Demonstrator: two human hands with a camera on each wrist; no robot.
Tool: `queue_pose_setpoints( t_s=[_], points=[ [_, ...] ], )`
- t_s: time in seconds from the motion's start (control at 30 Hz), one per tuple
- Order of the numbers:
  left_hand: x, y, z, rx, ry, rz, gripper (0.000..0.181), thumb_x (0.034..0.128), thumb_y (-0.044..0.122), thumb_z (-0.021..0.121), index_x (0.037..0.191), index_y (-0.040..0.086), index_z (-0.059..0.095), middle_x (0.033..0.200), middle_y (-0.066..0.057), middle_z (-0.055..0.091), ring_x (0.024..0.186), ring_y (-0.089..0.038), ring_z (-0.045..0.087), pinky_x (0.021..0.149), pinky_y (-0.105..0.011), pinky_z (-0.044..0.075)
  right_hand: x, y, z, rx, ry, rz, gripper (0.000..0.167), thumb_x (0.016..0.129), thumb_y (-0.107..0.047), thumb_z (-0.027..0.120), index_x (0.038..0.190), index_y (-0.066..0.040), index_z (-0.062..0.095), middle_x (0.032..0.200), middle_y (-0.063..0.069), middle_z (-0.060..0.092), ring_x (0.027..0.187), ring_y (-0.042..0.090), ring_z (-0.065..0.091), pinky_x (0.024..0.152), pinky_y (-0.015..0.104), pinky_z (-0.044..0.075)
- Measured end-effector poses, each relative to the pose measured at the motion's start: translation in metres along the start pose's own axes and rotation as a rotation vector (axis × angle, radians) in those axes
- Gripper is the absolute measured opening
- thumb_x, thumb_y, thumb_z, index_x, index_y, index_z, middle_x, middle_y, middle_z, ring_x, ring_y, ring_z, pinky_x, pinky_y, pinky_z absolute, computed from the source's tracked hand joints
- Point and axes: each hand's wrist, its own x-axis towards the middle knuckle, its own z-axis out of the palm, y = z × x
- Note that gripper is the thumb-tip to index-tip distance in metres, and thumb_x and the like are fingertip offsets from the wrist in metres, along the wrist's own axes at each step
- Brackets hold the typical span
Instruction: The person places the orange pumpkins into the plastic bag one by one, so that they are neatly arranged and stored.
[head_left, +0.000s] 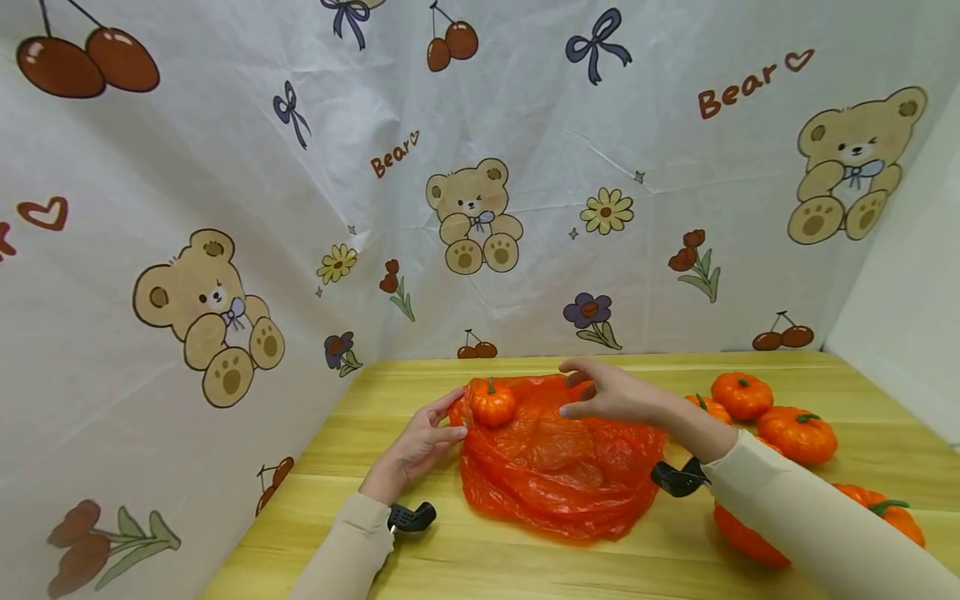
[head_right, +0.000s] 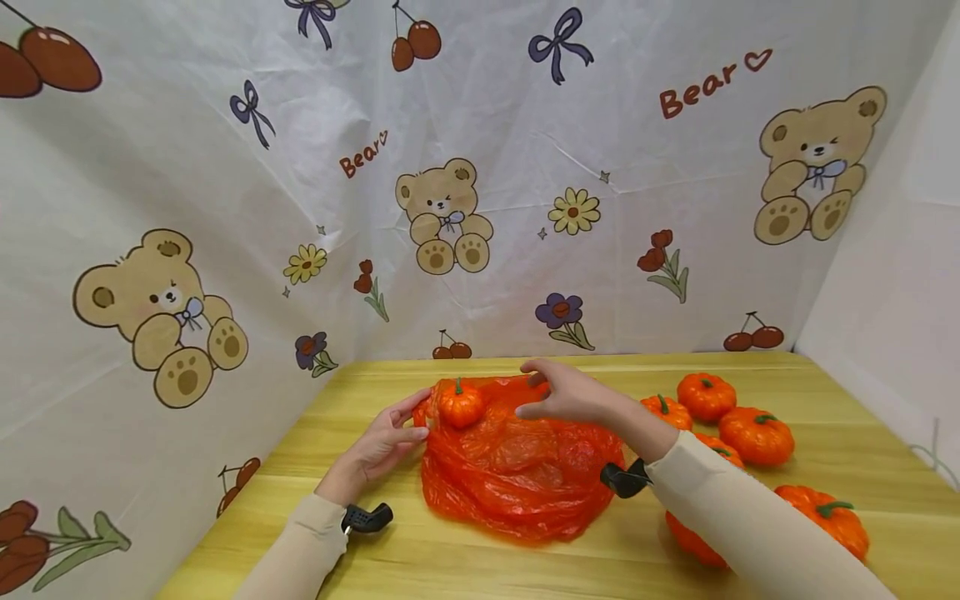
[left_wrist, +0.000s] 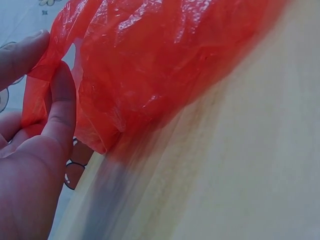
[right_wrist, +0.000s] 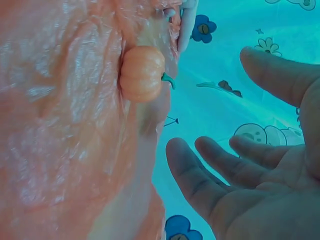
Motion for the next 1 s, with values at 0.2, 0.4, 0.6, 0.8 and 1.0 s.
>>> queue_pose_setpoints(
  t_s=[0.2, 0.4, 0.6, 0.8, 1.0],
  points=[
    [0.001, 0.001, 0.000, 0.008, -0.018, 0.018, 0.085, 0.0934, -0.010, 0.061, 0.165, 0.010, 0.020, 0.173, -0.012, 0.015, 0.154, -0.035, 0.029, 0.106, -0.025, 0.052, -0.024, 0.006, -0.008, -0.018, -0.002, -0.046, 0.076, 0.093, -0.035, 0.076, 0.154, -0.007, 0.039, 0.148, 0.023, 0.053, 0.128, 0.044, 0.058, 0.098, 0.052, 0.057],
    [0.000, 0.001, 0.000, 0.010, -0.009, 0.013, 0.086, 0.0930, -0.010, 0.061, 0.165, 0.010, 0.020, 0.172, -0.013, 0.016, 0.153, -0.035, 0.031, 0.105, -0.025, 0.053, -0.046, 0.012, -0.020, -0.058, 0.036, -0.071, 0.073, 0.093, -0.037, 0.076, 0.152, -0.008, 0.043, 0.146, 0.021, 0.055, 0.126, 0.043, 0.059, 0.098, 0.052, 0.058],
    [-0.002, -0.001, -0.002, 0.005, 0.007, 0.008, 0.086, 0.0923, -0.009, 0.064, 0.165, 0.011, 0.023, 0.172, -0.014, 0.017, 0.149, -0.032, 0.038, 0.104, -0.025, 0.054, -0.064, 0.020, -0.031, -0.058, 0.063, -0.059, 0.074, 0.094, -0.036, 0.076, 0.153, -0.008, 0.041, 0.147, 0.022, 0.054, 0.129, 0.046, 0.056, 0.099, 0.054, 0.057],
    [-0.002, -0.002, -0.003, 0.010, -0.001, 0.010, 0.087, 0.0919, -0.008, 0.067, 0.165, 0.011, 0.023, 0.172, -0.011, 0.016, 0.149, -0.030, 0.037, 0.104, -0.025, 0.054, -0.084, 0.026, -0.045, -0.073, 0.100, -0.042, 0.075, 0.094, -0.036, 0.075, 0.154, -0.008, 0.041, 0.148, 0.022, 0.054, 0.129, 0.044, 0.057, 0.099, 0.052, 0.057],
    [-0.001, -0.002, -0.003, 0.011, -0.003, 0.010, 0.086, 0.0922, -0.008, 0.066, 0.165, 0.011, 0.024, 0.173, -0.012, 0.016, 0.149, -0.030, 0.037, 0.104, -0.025, 0.053, -0.102, 0.038, -0.057, -0.114, 0.123, -0.086, 0.072, 0.093, -0.032, 0.076, 0.153, -0.009, 0.043, 0.145, 0.020, 0.057, 0.127, 0.042, 0.060, 0.093, 0.035, 0.060]
  ],
)
